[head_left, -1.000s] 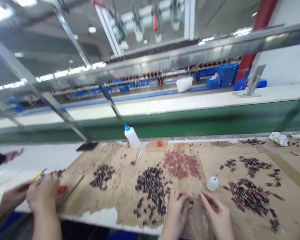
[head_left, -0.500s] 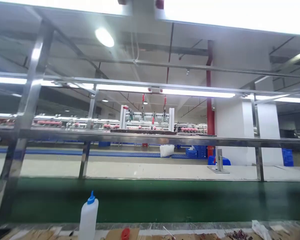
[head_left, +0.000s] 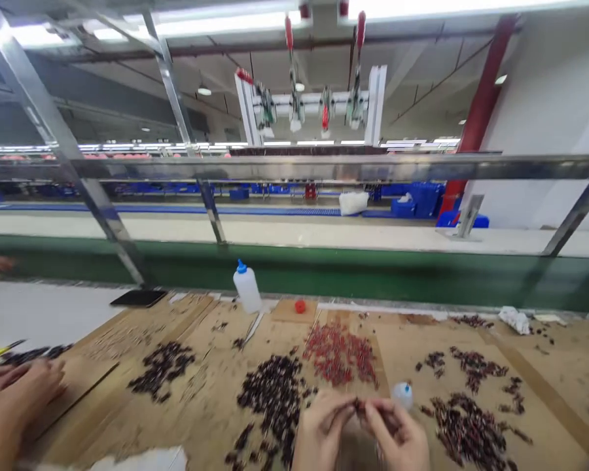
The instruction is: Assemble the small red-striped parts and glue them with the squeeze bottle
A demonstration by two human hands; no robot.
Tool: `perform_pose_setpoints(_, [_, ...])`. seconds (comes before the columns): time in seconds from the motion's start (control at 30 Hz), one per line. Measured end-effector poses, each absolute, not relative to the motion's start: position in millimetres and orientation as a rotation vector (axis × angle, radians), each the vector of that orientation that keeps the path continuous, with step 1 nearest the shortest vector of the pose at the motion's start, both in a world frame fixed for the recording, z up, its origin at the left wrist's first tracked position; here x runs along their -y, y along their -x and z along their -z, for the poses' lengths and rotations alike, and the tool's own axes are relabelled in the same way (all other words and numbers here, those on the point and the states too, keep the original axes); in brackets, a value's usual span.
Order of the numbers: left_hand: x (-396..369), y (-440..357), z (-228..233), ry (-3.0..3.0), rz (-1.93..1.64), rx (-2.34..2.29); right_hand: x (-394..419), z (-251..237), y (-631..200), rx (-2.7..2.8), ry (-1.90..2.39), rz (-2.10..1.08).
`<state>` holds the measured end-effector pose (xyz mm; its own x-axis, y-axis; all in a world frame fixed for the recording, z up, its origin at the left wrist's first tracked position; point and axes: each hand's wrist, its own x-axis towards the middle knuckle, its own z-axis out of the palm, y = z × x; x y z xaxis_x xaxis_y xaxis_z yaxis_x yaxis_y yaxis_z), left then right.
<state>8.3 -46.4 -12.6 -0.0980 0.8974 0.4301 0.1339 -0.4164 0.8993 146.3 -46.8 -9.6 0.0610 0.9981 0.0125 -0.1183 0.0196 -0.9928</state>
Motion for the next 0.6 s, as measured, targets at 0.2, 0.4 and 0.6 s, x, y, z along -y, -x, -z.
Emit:
perform_pose_setpoints(0.2, [56.6,-9.3,-32.5,-1.482,-1.675,-1.32,47.0,-32.9,-135.7,1.017,1.122,-1.12])
perform_pose_setpoints(0.4, [61.5,-10.8,-35.9,-1.6,-1.707,-1.36,53.8,-35.6,-134.3,1.002,1.136,-1.104])
perform_pose_setpoints(0.6, [61.0,-11.3,-35.7,-1.731,-1.735,-1.317,54.0,-36.0,-133.9,1.043,1.154,-1.032])
